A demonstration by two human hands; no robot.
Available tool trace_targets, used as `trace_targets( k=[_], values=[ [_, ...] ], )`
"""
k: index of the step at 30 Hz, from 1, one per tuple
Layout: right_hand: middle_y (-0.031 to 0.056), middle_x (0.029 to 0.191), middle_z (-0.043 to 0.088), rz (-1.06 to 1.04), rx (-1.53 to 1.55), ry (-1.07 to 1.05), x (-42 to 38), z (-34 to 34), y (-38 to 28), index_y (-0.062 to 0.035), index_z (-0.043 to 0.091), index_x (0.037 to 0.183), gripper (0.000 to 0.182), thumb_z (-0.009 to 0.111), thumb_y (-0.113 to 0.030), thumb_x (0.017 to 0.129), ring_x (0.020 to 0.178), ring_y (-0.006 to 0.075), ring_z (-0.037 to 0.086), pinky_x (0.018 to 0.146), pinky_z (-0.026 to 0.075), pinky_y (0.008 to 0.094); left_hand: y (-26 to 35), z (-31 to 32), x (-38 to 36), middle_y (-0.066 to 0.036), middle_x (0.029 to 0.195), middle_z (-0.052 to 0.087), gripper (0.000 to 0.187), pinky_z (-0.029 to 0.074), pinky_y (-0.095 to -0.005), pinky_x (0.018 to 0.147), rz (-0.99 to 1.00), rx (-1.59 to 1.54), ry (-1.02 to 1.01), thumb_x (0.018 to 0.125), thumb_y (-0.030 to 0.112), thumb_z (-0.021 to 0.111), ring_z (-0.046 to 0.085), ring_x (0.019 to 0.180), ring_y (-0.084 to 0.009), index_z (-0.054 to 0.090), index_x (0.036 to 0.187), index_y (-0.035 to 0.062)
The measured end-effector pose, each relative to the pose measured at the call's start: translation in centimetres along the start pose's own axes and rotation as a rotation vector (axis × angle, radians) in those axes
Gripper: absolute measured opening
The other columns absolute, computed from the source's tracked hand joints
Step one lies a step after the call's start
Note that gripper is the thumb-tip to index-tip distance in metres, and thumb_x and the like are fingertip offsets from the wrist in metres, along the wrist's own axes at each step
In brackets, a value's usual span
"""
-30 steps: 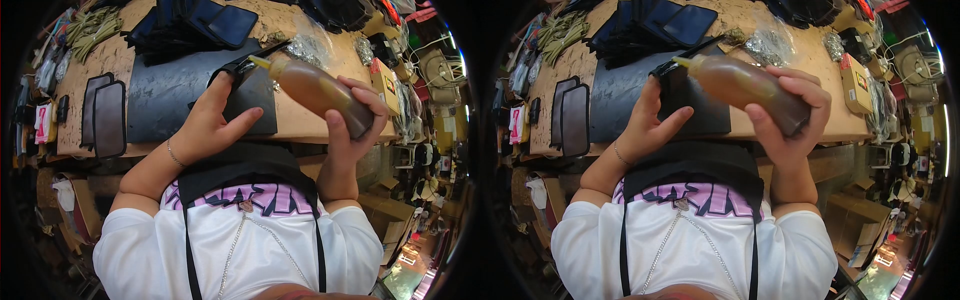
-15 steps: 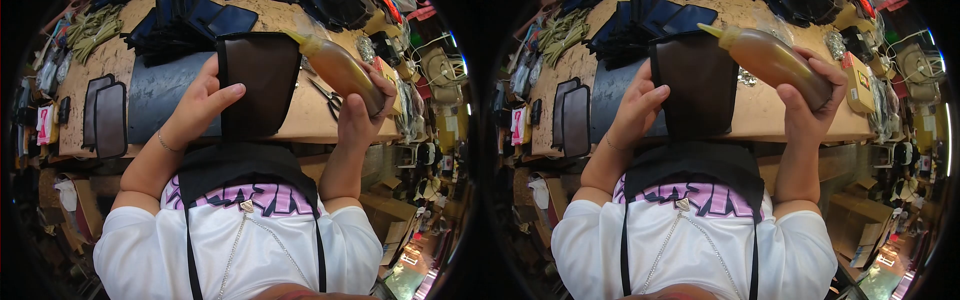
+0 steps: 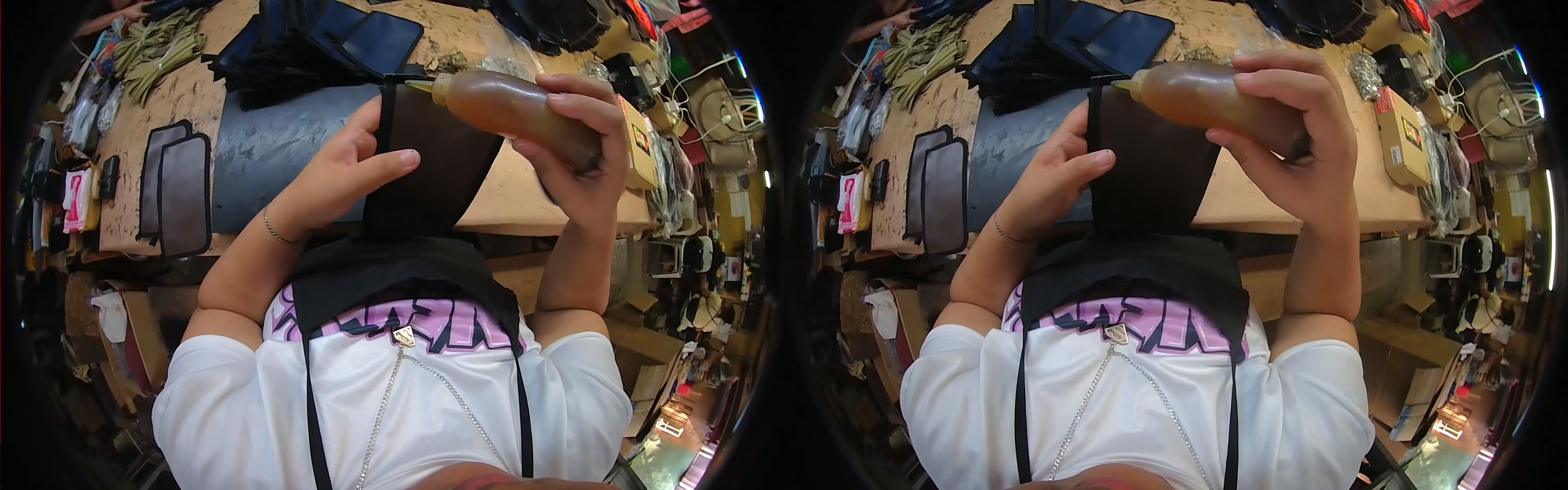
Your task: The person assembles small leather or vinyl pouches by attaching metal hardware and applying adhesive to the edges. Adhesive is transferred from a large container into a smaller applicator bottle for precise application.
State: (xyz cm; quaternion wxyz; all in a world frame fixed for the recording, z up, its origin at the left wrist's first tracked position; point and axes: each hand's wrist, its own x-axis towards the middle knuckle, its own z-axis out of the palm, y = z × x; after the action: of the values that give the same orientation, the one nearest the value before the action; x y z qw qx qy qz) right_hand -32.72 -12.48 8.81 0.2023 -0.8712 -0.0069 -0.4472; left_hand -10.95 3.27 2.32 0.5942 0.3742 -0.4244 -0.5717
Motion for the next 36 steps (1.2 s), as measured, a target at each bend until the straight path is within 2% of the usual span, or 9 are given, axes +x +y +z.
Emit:
trace_targets(
  k=[15, 18, 21, 24, 27, 30, 32, 35, 36],
  values=[
    [0.0157, 0.112, 0.064, 0.023, 0.033, 0.015, 1.1, 0.5, -0.8, -0.0017, 0.061, 0.112, 0.050, 0.087, 0.001, 0.070, 0.103, 0.0247, 0.064, 0.086, 0.053, 0.0309, -0.2, 0.3, -0.1, -0.012, 0.147, 0.048, 0.070, 0.038, -0.0364, 0.113, -0.003, 0.002, -0.017, 0.095, 0.012, 0.062, 0.047, 0.135, -0.0211, 0.027, 0.155, 0.0038],
    [0.0146, 0.112, 0.064, 0.003, -0.075, 0.052, 1.1, 0.8, -0.5, -0.0016, 0.061, 0.112, 0.050, 0.087, 0.002, 0.069, 0.103, 0.0241, 0.063, 0.086, 0.053, 0.0309, -0.3, 0.4, 0.0, -0.011, 0.147, 0.047, 0.070, 0.037, -0.0362, 0.113, 0.014, 0.013, -0.026, 0.095, 0.012, 0.063, 0.047, 0.136, -0.0206, 0.028, 0.155, 0.0038],
    [0.0130, 0.111, 0.065, 0.051, 0.079, 0.044, 1.2, 0.7, -0.8, -0.0021, 0.061, 0.113, 0.050, 0.087, 0.001, 0.070, 0.103, 0.0225, 0.063, 0.087, 0.052, 0.0313, -0.2, 0.5, 0.1, -0.011, 0.147, 0.048, 0.070, 0.037, -0.0360, 0.113, 0.021, 0.007, -0.037, 0.095, 0.012, 0.063, 0.047, 0.135, -0.0204, 0.028, 0.155, 0.0039],
    [0.0121, 0.111, 0.065, 0.051, -0.049, 0.021, 1.0, 0.8, -0.4, -0.0029, 0.062, 0.114, 0.050, 0.087, -0.001, 0.070, 0.103, 0.0208, 0.063, 0.088, 0.052, 0.0311, -0.5, 0.3, 0.2, -0.011, 0.147, 0.048, 0.069, 0.037, -0.0358, 0.113, 0.015, 0.023, -0.038, 0.096, 0.013, 0.063, 0.047, 0.135, -0.0203, 0.028, 0.155, 0.0040],
    [0.0107, 0.112, 0.064, 0.081, -0.168, 0.187, 0.1, -0.2, 1.7, -0.0043, 0.060, 0.112, 0.048, 0.088, -0.006, 0.073, 0.102, 0.0190, 0.062, 0.088, 0.051, 0.0310, -0.8, 0.3, 0.9, -0.011, 0.144, 0.051, 0.065, 0.038, -0.0354, 0.112, 0.030, 0.016, -0.027, 0.096, 0.014, 0.062, 0.050, 0.132, -0.0198, 0.031, 0.153, 0.0035],
    [0.0082, 0.110, 0.063, 0.436, 0.004, 0.545, -2.3, -2.2, 4.4, -0.0063, 0.057, 0.111, 0.046, 0.087, -0.011, 0.077, 0.098, 0.0165, 0.062, 0.086, 0.051, 0.0305, -1.5, -0.2, 2.8, -0.011, 0.138, 0.055, 0.058, 0.041, -0.0341, 0.108, 0.013, 0.007, 0.027, 0.097, 0.017, 0.062, 0.054, 0.126, -0.0185, 0.037, 0.148, 0.0030],
    [0.0055, 0.103, 0.061, 0.506, 0.019, 0.776, -5.0, -4.3, 8.9, -0.0060, 0.054, 0.106, 0.041, 0.086, -0.013, 0.080, 0.092, 0.0139, 0.060, 0.080, 0.051, 0.0286, -2.3, -0.9, 4.8, -0.010, 0.133, 0.058, 0.053, 0.044, -0.0327, 0.104, -0.016, 0.004, 0.065, 0.097, 0.019, 0.062, 0.056, 0.122, -0.0171, 0.041, 0.143, 0.0030],
    [0.0042, 0.098, 0.059, 0.763, 0.130, 0.998, -10.6, -7.3, 14.6, -0.0052, 0.051, 0.103, 0.042, 0.086, -0.016, 0.081, 0.087, 0.0120, 0.057, 0.073, 0.049, 0.0259, -4.6, -2.7, 8.6, -0.008, 0.124, 0.062, 0.045, 0.049, -0.0287, 0.097, -0.071, -0.028, 0.062, 0.098, 0.023, 0.062, 0.061, 0.112, -0.0140, 0.047, 0.135, 0.0045],
    [0.0037, 0.094, 0.059, 0.816, -0.022, 0.977, -13.6, -8.6, 16.9, -0.0057, 0.051, 0.096, 0.040, 0.086, -0.020, 0.081, 0.082, 0.0116, 0.055, 0.068, 0.047, 0.0253, -5.5, -3.4, 9.6, -0.008, 0.121, 0.063, 0.042, 0.049, -0.0290, 0.096, -0.118, -0.046, 0.070, 0.097, 0.024, 0.063, 0.061, 0.111, -0.0142, 0.050, 0.132, 0.0045]
  ],
)
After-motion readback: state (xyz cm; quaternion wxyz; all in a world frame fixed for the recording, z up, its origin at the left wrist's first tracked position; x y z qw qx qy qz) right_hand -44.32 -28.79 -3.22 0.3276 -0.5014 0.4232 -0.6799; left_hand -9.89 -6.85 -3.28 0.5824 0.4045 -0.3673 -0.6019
